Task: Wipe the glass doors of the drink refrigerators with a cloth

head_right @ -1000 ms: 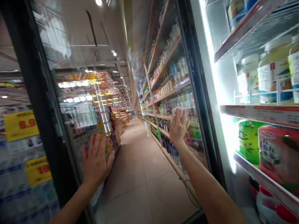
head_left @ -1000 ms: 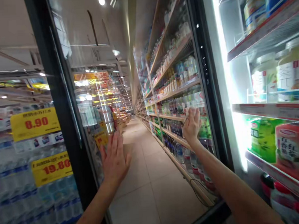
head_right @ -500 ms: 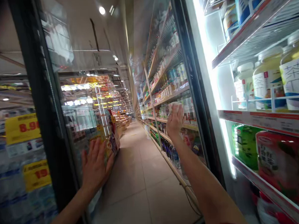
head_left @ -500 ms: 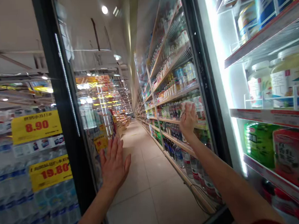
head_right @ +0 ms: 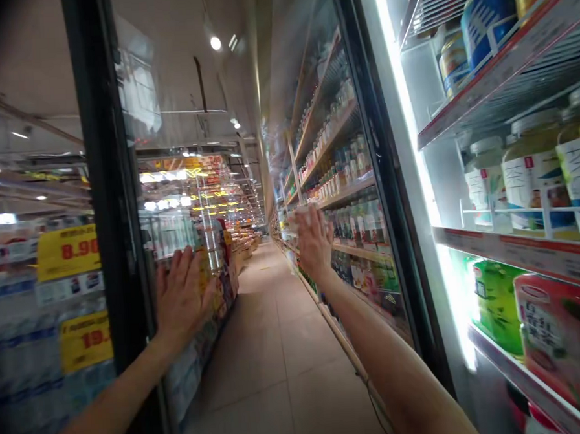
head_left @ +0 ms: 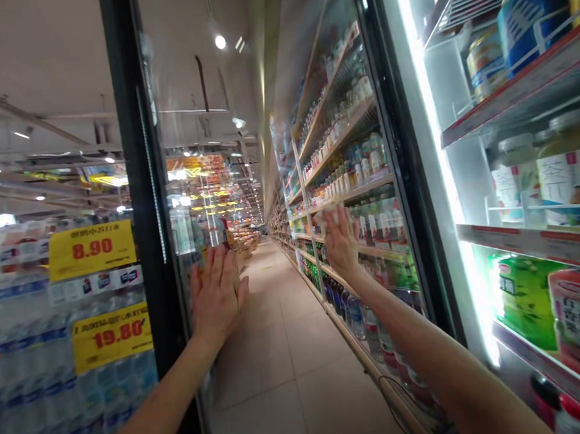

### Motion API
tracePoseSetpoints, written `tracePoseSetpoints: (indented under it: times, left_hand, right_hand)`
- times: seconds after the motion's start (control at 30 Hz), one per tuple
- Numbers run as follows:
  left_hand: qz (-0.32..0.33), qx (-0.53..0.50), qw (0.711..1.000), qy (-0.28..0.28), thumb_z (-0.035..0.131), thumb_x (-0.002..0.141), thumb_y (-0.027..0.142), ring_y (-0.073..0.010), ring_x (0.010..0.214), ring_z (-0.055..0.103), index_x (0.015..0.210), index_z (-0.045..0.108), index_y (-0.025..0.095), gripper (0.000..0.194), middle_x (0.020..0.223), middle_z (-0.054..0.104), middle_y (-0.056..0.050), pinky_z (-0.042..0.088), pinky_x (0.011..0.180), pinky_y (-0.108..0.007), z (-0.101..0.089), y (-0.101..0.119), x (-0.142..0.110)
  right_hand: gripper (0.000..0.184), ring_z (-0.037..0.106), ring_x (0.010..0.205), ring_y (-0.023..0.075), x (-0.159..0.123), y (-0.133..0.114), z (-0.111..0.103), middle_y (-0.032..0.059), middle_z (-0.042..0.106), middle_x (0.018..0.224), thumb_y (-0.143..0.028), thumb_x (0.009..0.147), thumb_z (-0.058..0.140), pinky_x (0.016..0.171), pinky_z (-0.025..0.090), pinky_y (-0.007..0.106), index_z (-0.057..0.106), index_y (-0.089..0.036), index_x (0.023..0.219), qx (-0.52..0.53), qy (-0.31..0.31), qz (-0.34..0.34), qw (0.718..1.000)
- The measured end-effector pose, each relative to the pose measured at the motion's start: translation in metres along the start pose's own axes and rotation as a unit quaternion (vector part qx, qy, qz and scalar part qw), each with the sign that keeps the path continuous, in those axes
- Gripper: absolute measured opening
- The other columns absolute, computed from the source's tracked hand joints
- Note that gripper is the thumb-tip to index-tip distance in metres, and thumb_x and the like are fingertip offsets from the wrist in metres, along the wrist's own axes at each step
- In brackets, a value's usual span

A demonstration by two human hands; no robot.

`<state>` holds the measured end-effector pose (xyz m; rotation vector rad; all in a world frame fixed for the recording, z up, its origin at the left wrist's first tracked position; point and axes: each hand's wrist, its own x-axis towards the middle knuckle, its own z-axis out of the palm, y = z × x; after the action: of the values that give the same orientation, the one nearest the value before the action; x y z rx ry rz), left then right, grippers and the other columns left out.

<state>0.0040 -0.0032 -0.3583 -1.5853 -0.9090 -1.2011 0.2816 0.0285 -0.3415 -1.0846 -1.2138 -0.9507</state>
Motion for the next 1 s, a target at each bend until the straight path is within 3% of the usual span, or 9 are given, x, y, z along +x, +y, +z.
tracePoseSetpoints:
  times: [0.07, 0.13, 0.27, 0.33, 0.53, 0.7, 0.77, 0.93, 1.0]
  left_hand:
    - [0.002, 0.003, 1.0, 0.0, 0.044, 0.084, 0.032, -0.0233, 0.135, 0.019, 0.14, 0.018, 0.018, 0.063, 0.143, 0.028, -0.012, 0.011, 0.109, -0.047, -0.001, -0.001, -0.001]
    - [0.006, -0.001, 1.0, -0.008, 0.044, 0.083, 0.032, -0.0229, 0.135, 0.019, 0.139, 0.02, 0.018, 0.063, 0.143, 0.029, -0.011, 0.011, 0.11, -0.046, -0.004, -0.003, -0.001]
    - [0.017, 0.006, 0.999, -0.03, 0.043, 0.084, 0.032, -0.0223, 0.134, 0.02, 0.139, 0.02, 0.017, 0.062, 0.143, 0.028, -0.012, 0.013, 0.11, -0.043, -0.013, -0.01, -0.001]
    - [0.021, 0.022, 0.999, -0.027, 0.042, 0.084, 0.032, -0.0224, 0.134, 0.022, 0.139, 0.02, 0.016, 0.061, 0.142, 0.03, -0.013, 0.015, 0.109, -0.043, -0.017, -0.013, -0.001]
    - [0.007, 0.021, 1.0, -0.006, 0.04, 0.085, 0.032, -0.0231, 0.134, 0.021, 0.138, 0.022, 0.016, 0.059, 0.142, 0.03, -0.014, 0.017, 0.108, -0.045, -0.027, -0.016, 0.005]
    - [0.005, 0.014, 1.0, 0.014, 0.042, 0.084, 0.032, -0.0225, 0.134, 0.021, 0.137, 0.025, 0.016, 0.057, 0.142, 0.031, -0.014, 0.018, 0.109, -0.043, -0.039, -0.019, 0.012]
    - [0.009, 0.013, 1.0, 0.022, 0.042, 0.084, 0.032, -0.0225, 0.135, 0.02, 0.137, 0.024, 0.017, 0.058, 0.142, 0.03, -0.014, 0.017, 0.109, -0.043, -0.043, -0.02, 0.014]
    - [-0.011, 0.008, 0.999, 0.036, 0.042, 0.084, 0.034, -0.0237, 0.135, 0.018, 0.139, 0.021, 0.017, 0.061, 0.144, 0.025, -0.014, 0.016, 0.109, -0.045, -0.051, -0.028, 0.016]
    - [-0.024, 0.011, 0.999, 0.043, 0.042, 0.084, 0.034, -0.0242, 0.135, 0.018, 0.138, 0.022, 0.016, 0.061, 0.145, 0.025, -0.014, 0.016, 0.109, -0.045, -0.054, -0.033, 0.018]
  right_hand:
    - [0.047, 0.022, 0.135, 0.0204, -0.001, -0.027, 0.003, 0.0032, 0.032, 0.144, -0.021, 0.084, 0.039, 0.108, 0.017, 0.047, 0.04, -0.031, 0.13, 0.019, -0.029, -0.118, 0.992]
    - [0.046, 0.025, 0.134, 0.02, 0.005, -0.039, 0.004, 0.0024, 0.034, 0.142, -0.022, 0.085, 0.039, 0.108, 0.015, 0.048, 0.041, -0.033, 0.129, 0.036, -0.024, -0.139, 0.989]
    - [0.048, 0.023, 0.133, 0.028, 0.032, -0.04, 0.006, 0.0104, 0.026, 0.145, -0.021, 0.086, 0.032, 0.103, 0.016, 0.058, 0.035, -0.026, 0.134, 0.061, 0.066, 0.095, 0.991]
    - [0.049, 0.021, 0.134, 0.0292, 0.036, -0.051, 0.008, 0.0107, 0.024, 0.146, -0.021, 0.086, 0.032, 0.103, 0.017, 0.058, 0.034, -0.025, 0.135, 0.064, 0.061, 0.111, 0.99]
    - [0.044, 0.023, 0.134, 0.0198, 0.017, -0.109, 0.017, 0.0, 0.033, 0.143, -0.024, 0.087, 0.04, 0.108, 0.016, 0.049, 0.039, -0.035, 0.129, 0.067, -0.028, -0.194, 0.978]
    - [0.046, 0.022, 0.134, 0.026, 0.042, -0.11, 0.016, 0.0076, 0.027, 0.146, -0.022, 0.087, 0.035, 0.105, 0.02, 0.054, 0.037, -0.027, 0.133, 0.074, 0.04, 0.028, 0.996]
    - [0.045, 0.021, 0.135, 0.0272, 0.041, -0.12, 0.015, 0.0083, 0.026, 0.146, -0.022, 0.087, 0.034, 0.105, 0.021, 0.055, 0.038, -0.025, 0.133, 0.068, 0.035, 0.057, 0.995]
    - [0.044, 0.018, 0.136, 0.0207, 0.018, -0.163, 0.016, -0.0026, 0.027, 0.146, -0.026, 0.087, 0.039, 0.108, 0.016, 0.053, 0.036, -0.035, 0.13, 0.087, -0.07, -0.218, 0.97]
    - [0.044, 0.018, 0.136, 0.02, 0.023, -0.171, 0.017, -0.0036, 0.026, 0.146, -0.027, 0.088, 0.039, 0.109, 0.015, 0.053, 0.036, -0.036, 0.13, 0.089, -0.078, -0.23, 0.966]
